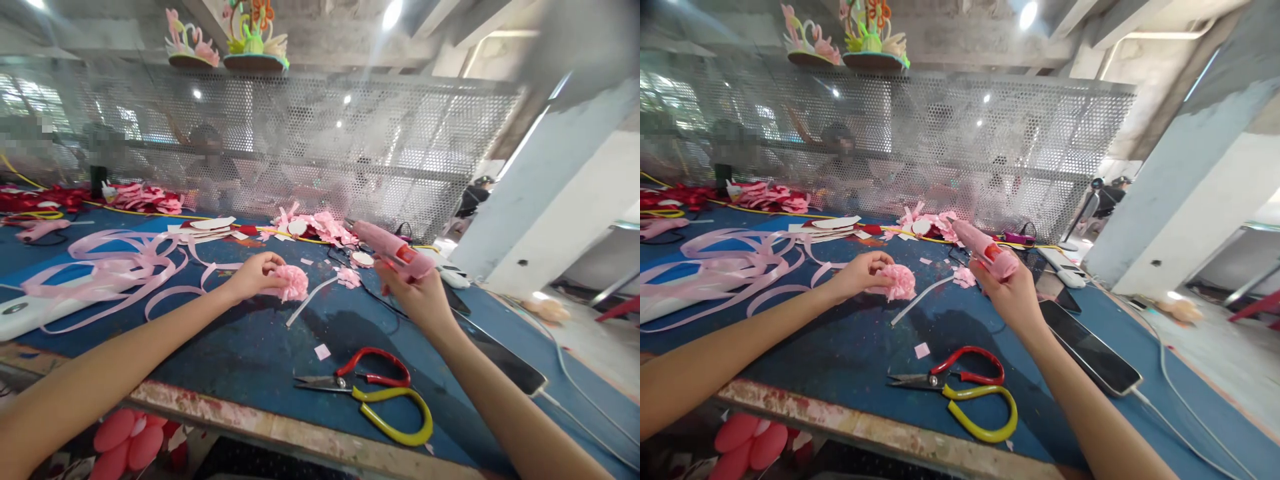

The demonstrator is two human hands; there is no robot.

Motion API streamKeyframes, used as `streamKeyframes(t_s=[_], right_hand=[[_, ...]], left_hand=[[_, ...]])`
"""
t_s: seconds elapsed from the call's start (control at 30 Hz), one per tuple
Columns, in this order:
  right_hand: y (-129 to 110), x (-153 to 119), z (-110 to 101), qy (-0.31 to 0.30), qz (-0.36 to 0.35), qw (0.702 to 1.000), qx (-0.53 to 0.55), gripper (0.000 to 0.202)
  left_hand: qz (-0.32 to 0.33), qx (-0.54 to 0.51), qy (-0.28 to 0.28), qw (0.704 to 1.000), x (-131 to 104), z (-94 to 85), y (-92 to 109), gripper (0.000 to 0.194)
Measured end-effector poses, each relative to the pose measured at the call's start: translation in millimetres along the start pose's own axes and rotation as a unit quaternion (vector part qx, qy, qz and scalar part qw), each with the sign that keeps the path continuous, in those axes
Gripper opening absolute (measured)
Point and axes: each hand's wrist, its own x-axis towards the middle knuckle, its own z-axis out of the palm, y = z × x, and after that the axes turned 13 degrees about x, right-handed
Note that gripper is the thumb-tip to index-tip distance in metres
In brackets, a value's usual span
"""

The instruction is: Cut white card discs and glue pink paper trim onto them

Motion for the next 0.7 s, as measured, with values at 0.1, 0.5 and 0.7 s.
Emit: streamKeyframes(t_s=[0.1, 0.5, 0.7], right_hand=[[-5, -5, 5, -0.048, -0.016, 0.995, 0.081, 0.028], [-30, -25, 8, -0.14, -0.222, 0.965, -0.015, 0.013], [-26, -27, 7, -0.187, -0.268, 0.941, -0.086, 0.011]], left_hand=[[0.043, -0.063, 0.047, 0.996, -2, 1.0, 6, 0.031], [0.484, 0.217, 0.281, 0.8, -13, -22.7, 17, 0.005], [0.521, 0.335, 0.289, 0.73, -18, -30.5, 20, 0.008]])
